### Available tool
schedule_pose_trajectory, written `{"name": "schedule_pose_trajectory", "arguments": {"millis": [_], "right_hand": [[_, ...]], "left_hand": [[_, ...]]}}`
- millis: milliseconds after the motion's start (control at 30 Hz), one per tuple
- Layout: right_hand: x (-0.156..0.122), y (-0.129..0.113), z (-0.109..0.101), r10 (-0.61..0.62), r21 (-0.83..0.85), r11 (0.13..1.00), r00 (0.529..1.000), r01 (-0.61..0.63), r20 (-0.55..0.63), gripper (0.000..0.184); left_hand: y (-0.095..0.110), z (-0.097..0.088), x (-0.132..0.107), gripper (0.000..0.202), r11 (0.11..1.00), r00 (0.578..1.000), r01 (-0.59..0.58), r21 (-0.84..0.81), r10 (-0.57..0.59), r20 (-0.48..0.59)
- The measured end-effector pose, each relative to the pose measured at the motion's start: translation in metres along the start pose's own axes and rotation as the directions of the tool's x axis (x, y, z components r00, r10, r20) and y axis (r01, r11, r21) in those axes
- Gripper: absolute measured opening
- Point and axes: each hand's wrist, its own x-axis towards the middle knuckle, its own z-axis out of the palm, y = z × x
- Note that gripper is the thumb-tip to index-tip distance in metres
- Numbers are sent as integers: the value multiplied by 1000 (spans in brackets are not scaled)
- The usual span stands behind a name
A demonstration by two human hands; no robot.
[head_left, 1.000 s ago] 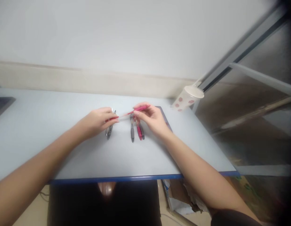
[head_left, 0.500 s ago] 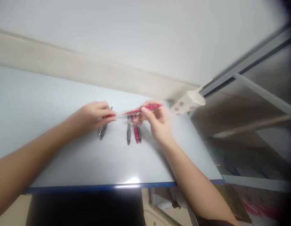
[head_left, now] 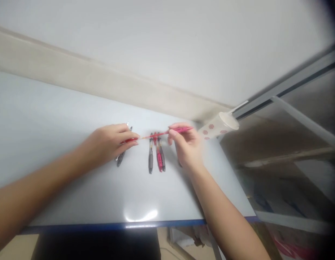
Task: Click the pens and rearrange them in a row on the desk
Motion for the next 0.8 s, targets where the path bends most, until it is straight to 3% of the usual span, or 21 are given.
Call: {"name": "schedule_pose_trajectory", "arguments": {"millis": [267,433,600,800], "right_hand": [[1,-4,-2,-36,-60,998,999,37,22,36],[4,-2,-3,-36,-12,999,999,36,-19,48],[-2,-6,0,4,6,1000,998,-4,59,44],[-10,-17,3,17,7,1000,996,-17,83,39]], "left_hand": [[0,4,-3,34,999,999,17,-29,-18,-36],[-1,6,-7,35,1000,999,-4,-22,3,-33],[5,2,-4,29,995,995,-88,36,90,-54],[11,0,-3,26,993,991,-114,14,115,-63]]}}
